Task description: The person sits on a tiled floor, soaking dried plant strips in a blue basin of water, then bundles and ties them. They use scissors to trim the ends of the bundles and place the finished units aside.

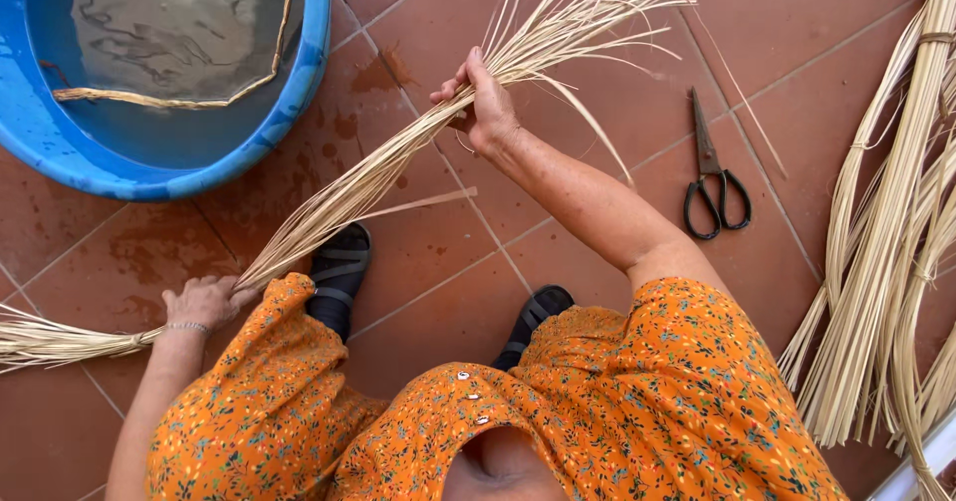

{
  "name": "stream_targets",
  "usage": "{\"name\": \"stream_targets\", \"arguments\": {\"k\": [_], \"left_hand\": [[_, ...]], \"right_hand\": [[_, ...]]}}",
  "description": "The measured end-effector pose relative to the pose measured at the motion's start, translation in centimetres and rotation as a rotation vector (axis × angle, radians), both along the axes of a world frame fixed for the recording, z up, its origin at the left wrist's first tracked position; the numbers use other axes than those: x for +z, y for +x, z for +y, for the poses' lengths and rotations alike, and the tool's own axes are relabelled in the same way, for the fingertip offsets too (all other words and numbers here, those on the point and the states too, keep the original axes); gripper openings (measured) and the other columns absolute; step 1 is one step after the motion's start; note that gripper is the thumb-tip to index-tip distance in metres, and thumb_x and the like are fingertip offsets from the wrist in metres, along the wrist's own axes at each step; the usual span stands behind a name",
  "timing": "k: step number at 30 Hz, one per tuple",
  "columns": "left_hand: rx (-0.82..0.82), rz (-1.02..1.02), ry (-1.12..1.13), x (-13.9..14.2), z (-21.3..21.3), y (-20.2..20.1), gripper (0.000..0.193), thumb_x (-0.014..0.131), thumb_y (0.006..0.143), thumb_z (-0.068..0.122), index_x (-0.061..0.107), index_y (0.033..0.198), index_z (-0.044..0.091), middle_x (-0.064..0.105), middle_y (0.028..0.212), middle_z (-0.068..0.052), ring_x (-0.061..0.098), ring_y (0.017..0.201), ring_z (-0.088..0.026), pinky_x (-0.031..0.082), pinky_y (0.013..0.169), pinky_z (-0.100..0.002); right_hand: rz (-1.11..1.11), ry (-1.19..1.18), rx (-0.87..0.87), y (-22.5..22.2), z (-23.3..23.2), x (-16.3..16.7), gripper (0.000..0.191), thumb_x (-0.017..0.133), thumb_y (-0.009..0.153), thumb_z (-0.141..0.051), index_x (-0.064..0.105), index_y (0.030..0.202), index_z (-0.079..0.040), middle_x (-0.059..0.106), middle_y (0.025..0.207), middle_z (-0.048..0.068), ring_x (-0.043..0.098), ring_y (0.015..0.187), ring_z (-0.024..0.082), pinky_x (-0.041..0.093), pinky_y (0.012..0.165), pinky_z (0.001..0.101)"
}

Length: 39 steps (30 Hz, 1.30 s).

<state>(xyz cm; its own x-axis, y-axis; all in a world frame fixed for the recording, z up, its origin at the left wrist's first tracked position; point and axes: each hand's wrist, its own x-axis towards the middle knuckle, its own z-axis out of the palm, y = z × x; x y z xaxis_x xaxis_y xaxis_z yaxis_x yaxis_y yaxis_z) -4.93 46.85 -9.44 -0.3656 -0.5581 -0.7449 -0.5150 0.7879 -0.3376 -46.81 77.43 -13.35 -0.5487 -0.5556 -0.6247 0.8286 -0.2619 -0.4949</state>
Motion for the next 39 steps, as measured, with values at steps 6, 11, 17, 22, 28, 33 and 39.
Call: {"name": "stream_targets", "arguments": {"k": [6, 11, 17, 22, 28, 33, 39], "left_hand": [[-0.326, 0.315, 0.238, 5.4, 4.0, -10.4, 0.090, 0.073, 0.075, 0.064, 0.046, 0.150, 0.022, 0.058, 0.144, -0.010, 0.050, 0.136, -0.031, 0.036, 0.111, -0.056], [-0.370, 0.482, 0.520, 9.6, 10.7, -20.9, 0.091, 0.071, 0.083, 0.056, 0.037, 0.155, 0.011, 0.061, 0.136, -0.018, 0.056, 0.128, -0.035, 0.043, 0.109, -0.048], [-0.324, 0.450, 0.623, 5.6, 15.7, -31.7, 0.122, 0.083, 0.073, 0.065, 0.023, 0.155, -0.002, 0.054, 0.134, -0.033, 0.055, 0.123, -0.044, 0.046, 0.104, -0.050], [0.251, 0.456, 1.195, -0.1, 19.3, -33.3, 0.053, 0.074, 0.091, 0.046, 0.064, 0.119, 0.002, 0.076, 0.103, -0.013, 0.074, 0.094, -0.021, 0.061, 0.085, -0.036], [0.501, 0.692, 1.242, -2.2, 22.6, -31.6, 0.026, 0.074, 0.098, 0.032, 0.065, 0.098, 0.008, 0.056, 0.071, 0.002, 0.046, 0.056, -0.005, 0.036, 0.048, -0.024], [0.635, 0.660, 1.226, -1.0, 19.7, -31.6, 0.028, 0.073, 0.099, 0.036, 0.065, 0.097, 0.009, 0.055, 0.067, 0.005, 0.042, 0.053, -0.004, 0.032, 0.047, -0.023], [0.746, 0.649, 1.279, 0.7, 17.4, -31.7, 0.054, 0.056, 0.099, 0.060, 0.065, 0.087, 0.008, 0.047, 0.062, 0.006, 0.033, 0.048, -0.005, 0.027, 0.044, -0.025]], "right_hand": [[0.206, 0.043, 0.061, 0.3, 1.5, 0.2, 0.042, 0.040, 0.105, -0.055, 0.054, 0.085, -0.020, 0.072, 0.082, 0.003, 0.070, 0.086, 0.018, 0.058, 0.085, 0.0458], [0.350, 0.066, 0.236, 1.7, 2.9, 1.1, 0.049, 0.039, 0.101, -0.064, 0.060, 0.100, -0.019, 0.067, 0.099, 0.004, 0.066, 0.096, 0.017, 0.056, 0.089, 0.0449], [0.598, 0.119, 0.417, 2.5, 5.8, 1.8, 0.073, 0.030, 0.096, -0.075, 0.059, 0.133, -0.020, 0.055, 0.141, 0.011, 0.045, 0.135, 0.022, 0.041, 0.106, 0.0504], [0.678, 0.196, 0.462, 1.7, 9.0, 2.9, 0.085, 0.030, 0.090, -0.082, 0.049, 0.149, -0.024, 0.045, 0.155, 0.015, 0.038, 0.145, 0.030, 0.038, 0.111, 0.0580], [0.788, 0.409, 0.683, 1.0, 14.5, 2.5, 0.093, 0.068, 0.083, -0.066, 0.033, 0.157, -0.022, 0.058, 0.141, 0.019, 0.055, 0.132, 0.037, 0.051, 0.101, 0.0542], [1.048, 1.074, 0.755, -0.7, 25.2, 1.4, 0.037, 0.080, 0.087, -0.043, 0.077, 0.100, -0.008, 0.077, 0.094, 0.011, 0.075, 0.087, 0.028, 0.059, 0.079, 0.0419], [0.940, 1.618, 0.707, 1.1, 33.9, 0.2, 0.056, 0.087, 0.079, -0.033, 0.059, 0.120, -0.008, 0.058, 0.126, 0.023, 0.059, 0.111, 0.045, 0.048, 0.091, 0.0562]]}}
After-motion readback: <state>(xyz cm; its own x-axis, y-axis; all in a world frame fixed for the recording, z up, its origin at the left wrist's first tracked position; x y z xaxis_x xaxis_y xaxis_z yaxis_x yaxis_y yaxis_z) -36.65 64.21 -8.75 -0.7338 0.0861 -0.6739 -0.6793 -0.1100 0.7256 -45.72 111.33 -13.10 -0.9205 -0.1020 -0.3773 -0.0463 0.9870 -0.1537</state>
